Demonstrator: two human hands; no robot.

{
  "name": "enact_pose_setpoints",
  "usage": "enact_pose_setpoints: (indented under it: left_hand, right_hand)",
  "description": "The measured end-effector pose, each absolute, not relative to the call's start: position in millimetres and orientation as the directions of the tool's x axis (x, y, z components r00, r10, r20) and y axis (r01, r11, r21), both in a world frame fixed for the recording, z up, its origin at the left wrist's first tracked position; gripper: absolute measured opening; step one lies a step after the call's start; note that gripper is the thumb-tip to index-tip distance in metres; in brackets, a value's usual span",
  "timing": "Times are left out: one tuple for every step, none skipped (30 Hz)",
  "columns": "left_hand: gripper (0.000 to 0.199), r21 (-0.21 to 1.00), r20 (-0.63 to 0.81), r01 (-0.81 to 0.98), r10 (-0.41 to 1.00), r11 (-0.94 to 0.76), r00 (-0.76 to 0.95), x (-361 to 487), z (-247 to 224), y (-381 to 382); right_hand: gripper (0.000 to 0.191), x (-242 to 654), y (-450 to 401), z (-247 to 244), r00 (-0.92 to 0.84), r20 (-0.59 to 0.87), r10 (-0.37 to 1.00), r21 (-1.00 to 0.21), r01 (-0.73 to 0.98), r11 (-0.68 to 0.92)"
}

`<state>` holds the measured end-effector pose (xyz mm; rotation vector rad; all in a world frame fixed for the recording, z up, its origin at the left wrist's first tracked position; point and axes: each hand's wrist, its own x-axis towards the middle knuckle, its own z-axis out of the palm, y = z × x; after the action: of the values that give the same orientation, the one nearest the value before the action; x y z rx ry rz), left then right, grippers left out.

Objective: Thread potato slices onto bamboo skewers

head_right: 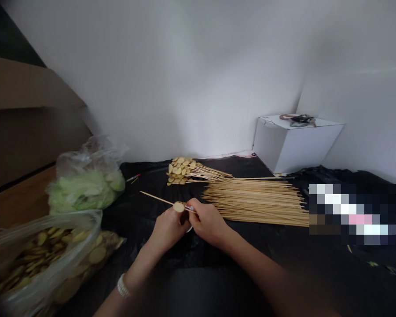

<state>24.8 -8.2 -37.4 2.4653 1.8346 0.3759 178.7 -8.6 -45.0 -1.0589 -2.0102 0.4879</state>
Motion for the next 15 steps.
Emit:
enact_pose_setpoints:
  left_hand:
    - [0.018,0.187,0.157,0.94,0.954,-0.284,0.257,25.1,-37.6,-8.2]
    - [0.019,0.194,0.153,0.941,0.956,-0.277,0.249,25.3,-37.9,-8.2]
    - [0.02,0.201,0.156,0.941,0.957,-0.273,0.244,25.4,-38.3,-8.1]
    - [0.02,0.207,0.162,0.94,0.957,-0.272,0.241,25.4,-38.9,-8.0]
    - [0.02,0.212,0.168,0.939,0.956,-0.272,0.239,25.3,-39.5,-7.8]
    - [0.019,0.214,0.172,0.937,0.955,-0.275,0.241,25.2,-40.1,-7.5]
    - [0.018,0.212,0.175,0.936,0.953,-0.282,0.248,25.0,-40.6,-7.1]
    - [0.017,0.205,0.179,0.933,0.949,-0.295,0.261,24.8,-40.9,-6.8]
    - [0.017,0.192,0.183,0.93,0.943,-0.313,0.279,24.6,-41.1,-6.3]
    - [0.017,0.171,0.188,0.928,0.936,-0.331,0.299,24.4,-41.0,-5.8]
    - [0.017,0.144,0.198,0.927,0.928,-0.346,0.316,24.2,-40.7,-5.3]
    - [0.017,0.114,0.214,0.925,0.918,-0.364,0.335,23.9,-40.2,-4.7]
    - [0.018,0.084,0.235,0.92,0.905,-0.383,0.355,23.6,-39.7,-4.1]
    - [0.019,0.058,0.263,0.914,0.889,-0.403,0.375,23.2,-39.1,-3.5]
    - [0.021,0.04,0.296,0.904,0.869,-0.425,0.396,22.6,-38.6,-2.9]
  right_hand:
    - [0.017,178.2,-8.8,-45.2,-0.335,0.466,0.819,-0.641,0.51,0.574]
    - [0.017,177.7,-9.0,-45.4,-0.335,0.463,0.82,-0.642,0.511,0.571]
    - [0.017,177.3,-9.1,-45.8,-0.334,0.462,0.822,-0.642,0.514,0.57]
    - [0.017,177.0,-9.1,-46.2,-0.333,0.461,0.822,-0.64,0.517,0.569]
    - [0.017,176.8,-9.1,-46.6,-0.332,0.462,0.822,-0.639,0.519,0.568]
    - [0.016,176.9,-9.0,-47.0,-0.333,0.463,0.822,-0.637,0.519,0.569]
    - [0.016,177.2,-8.7,-47.3,-0.333,0.465,0.821,-0.636,0.519,0.571]
    - [0.016,177.6,-8.3,-47.5,-0.334,0.467,0.819,-0.634,0.519,0.573]
    - [0.016,178.3,-7.7,-47.6,-0.333,0.472,0.816,-0.629,0.521,0.577]
    - [0.016,179.1,-7.0,-47.6,-0.332,0.479,0.813,-0.624,0.523,0.581]
    - [0.016,179.9,-6.1,-47.5,-0.33,0.485,0.81,-0.619,0.525,0.584]
    - [0.015,180.8,-5.2,-47.4,-0.325,0.489,0.809,-0.617,0.527,0.585]
    - [0.015,181.7,-4.5,-47.2,-0.318,0.492,0.81,-0.618,0.528,0.582]
    - [0.015,182.4,-3.9,-47.0,-0.31,0.493,0.813,-0.622,0.528,0.579]
    - [0.015,182.9,-3.5,-46.7,-0.303,0.494,0.815,-0.626,0.527,0.575]
